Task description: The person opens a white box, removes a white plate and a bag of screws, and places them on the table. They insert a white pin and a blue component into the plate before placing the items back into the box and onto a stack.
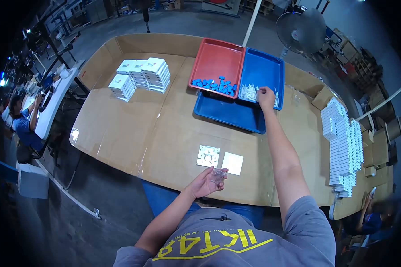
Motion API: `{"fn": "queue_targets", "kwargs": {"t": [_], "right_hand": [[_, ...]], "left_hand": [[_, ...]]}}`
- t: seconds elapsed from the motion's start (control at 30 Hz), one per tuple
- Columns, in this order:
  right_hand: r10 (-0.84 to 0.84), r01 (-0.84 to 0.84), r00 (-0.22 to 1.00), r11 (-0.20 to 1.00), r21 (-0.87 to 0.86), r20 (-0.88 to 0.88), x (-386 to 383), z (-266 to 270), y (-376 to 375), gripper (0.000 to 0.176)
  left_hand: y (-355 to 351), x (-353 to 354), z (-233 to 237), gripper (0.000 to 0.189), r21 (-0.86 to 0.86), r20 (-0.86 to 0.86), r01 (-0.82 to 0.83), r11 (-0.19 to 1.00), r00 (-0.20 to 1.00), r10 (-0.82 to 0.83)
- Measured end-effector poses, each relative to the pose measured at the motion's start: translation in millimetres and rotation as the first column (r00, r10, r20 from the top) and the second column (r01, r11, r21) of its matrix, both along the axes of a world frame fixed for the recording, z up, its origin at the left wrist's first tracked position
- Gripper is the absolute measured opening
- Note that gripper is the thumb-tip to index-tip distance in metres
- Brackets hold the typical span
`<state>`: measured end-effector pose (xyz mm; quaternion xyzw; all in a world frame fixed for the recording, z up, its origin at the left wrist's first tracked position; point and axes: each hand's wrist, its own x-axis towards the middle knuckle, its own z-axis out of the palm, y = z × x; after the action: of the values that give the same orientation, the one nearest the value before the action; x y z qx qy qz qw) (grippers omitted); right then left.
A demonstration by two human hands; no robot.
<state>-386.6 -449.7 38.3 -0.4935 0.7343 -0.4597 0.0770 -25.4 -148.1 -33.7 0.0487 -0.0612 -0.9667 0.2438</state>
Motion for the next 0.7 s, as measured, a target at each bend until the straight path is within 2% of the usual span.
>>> {"fn": "queue_targets", "kwargs": {"t": [0.07, 0.1, 0.2, 0.23, 0.33, 0.37, 0.43, 0.47, 0.5, 0.6, 0.7], "right_hand": [[0.043, 0.053, 0.913, 0.973, -0.223, 0.405, -16.1, -10.6, -4.7, 0.015], [0.094, 0.038, 0.683, 0.986, -0.164, 0.725, -2.2, 26.9, 19.2, 0.019], [0.383, -0.062, 0.352, 0.92, -0.387, 0.854, -0.9, 64.0, 52.8, 0.027], [0.421, -0.101, 0.329, 0.905, -0.412, 0.845, -3.4, 69.7, 62.7, 0.029], [0.452, -0.14, 0.294, 0.892, -0.43, 0.842, -0.6, 82.0, 96.4, 0.027], [0.404, -0.129, 0.34, 0.914, -0.384, 0.849, 4.5, 83.2, 109.7, 0.024], [0.295, -0.169, 0.551, 0.955, -0.242, 0.78, 14.0, 65.6, 138.2, 0.024], [0.243, -0.191, 0.639, 0.969, -0.155, 0.73, 23.7, 49.5, 155.2, 0.024], [0.229, -0.231, 0.668, 0.968, -0.096, 0.708, 34.4, 31.3, 176.2, 0.019], [0.196, -0.349, 0.732, 0.931, 0.111, 0.652, 75.9, -6.7, 250.6, 0.017], [0.166, -0.413, 0.687, 0.89, 0.192, 0.707, 109.8, -20.4, 303.9, 0.016]], "left_hand": [[0.1, -1.7, 0.1, 0.057, 0.005, 0.01, 0.006, 1.0, 1.0, -0.006], [-0.1, -1.8, -2.5, 0.056, 0.004, 0.029, 0.004, 1.0, 1.0, -0.004], [-4.0, -3.8, -4.4, 0.057, -0.016, 0.048, 0.014, 1.0, 0.999, -0.013], [-2.7, -3.7, -4.0, 0.057, -0.023, 0.05, 0.021, 0.999, 0.999, -0.02], [-4.5, -4.3, -8.1, 0.056, -0.017, 0.036, 0.04, 0.999, 0.999, -0.039], [-5.4, -4.7, -16.5, 0.056, -0.004, 0.026, 0.038, 0.999, 0.999, -0.038], [-2.4, -5.1, -21.3, 0.055, 0.014, 0.011, 0.027, 1.0, 1.0, -0.027], [-1.2, -5.3, -18.9, 0.054, 0.016, 0.058, 0.023, 1.0, 0.998, -0.024], [-0.4, -5.4, -22.0, 0.053, 0.004, 0.068, 0.019, 1.0, 0.997, -0.019], [0.7, -7.6, -15.9, 0.057, -0.034, 0.042, -0.015, 0.999, 0.999, 0.016], [0.1, -4.9, -7.6, 0.057, -0.056, 0.097, -0.02, 0.998, 0.995, 0.026]]}}
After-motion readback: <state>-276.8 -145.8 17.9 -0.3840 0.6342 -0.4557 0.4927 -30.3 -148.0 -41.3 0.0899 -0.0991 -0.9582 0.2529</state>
